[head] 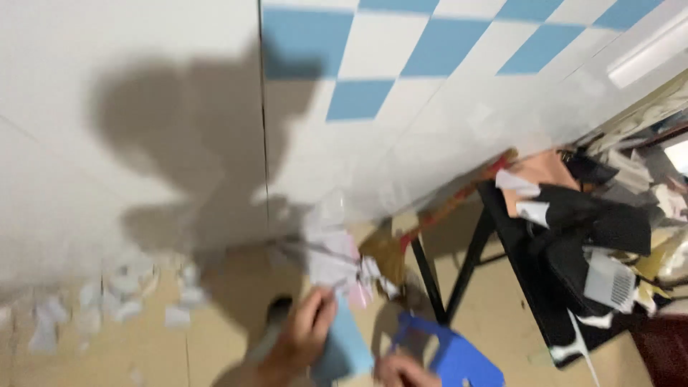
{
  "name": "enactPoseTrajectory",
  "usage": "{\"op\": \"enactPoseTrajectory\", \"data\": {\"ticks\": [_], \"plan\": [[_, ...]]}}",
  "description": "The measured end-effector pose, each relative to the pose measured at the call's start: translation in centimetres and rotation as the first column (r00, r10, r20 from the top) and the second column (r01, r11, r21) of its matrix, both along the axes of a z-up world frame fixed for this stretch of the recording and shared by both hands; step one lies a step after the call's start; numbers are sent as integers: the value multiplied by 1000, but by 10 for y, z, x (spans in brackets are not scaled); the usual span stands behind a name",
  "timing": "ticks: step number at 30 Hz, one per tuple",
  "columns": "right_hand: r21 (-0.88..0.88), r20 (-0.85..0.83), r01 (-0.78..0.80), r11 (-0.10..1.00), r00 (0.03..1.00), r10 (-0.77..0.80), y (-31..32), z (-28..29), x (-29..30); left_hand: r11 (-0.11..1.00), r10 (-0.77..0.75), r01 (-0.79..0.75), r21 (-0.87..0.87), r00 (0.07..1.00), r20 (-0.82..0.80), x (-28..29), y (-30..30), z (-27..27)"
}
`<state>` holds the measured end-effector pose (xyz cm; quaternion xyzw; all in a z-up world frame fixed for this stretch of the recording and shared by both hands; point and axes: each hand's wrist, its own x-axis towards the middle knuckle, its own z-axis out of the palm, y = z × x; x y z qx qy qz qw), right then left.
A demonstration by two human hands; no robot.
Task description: Cutting paper templates and applying blue vinyl stickers to a tiled wall to create a checkered pattern.
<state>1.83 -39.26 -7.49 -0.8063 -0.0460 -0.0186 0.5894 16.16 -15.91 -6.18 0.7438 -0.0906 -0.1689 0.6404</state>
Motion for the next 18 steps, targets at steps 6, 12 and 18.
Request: {"op": "enactPoseTrajectory", "data": {"ticks": [6, 12, 18], "plan": [[169, 106, 417, 893, 893, -437, 8, 61, 69, 983, 4, -5, 183, 1000, 6, 58, -53, 53], [287, -140, 566, 773, 823, -551, -57, -12, 99, 994, 11, -22, 105, 995, 101, 84, -106, 75], [375, -565, 461, 804, 802, -196, -134, 31, 152, 974, -227, 138, 182, 686, 692, 84, -179, 79]]}}
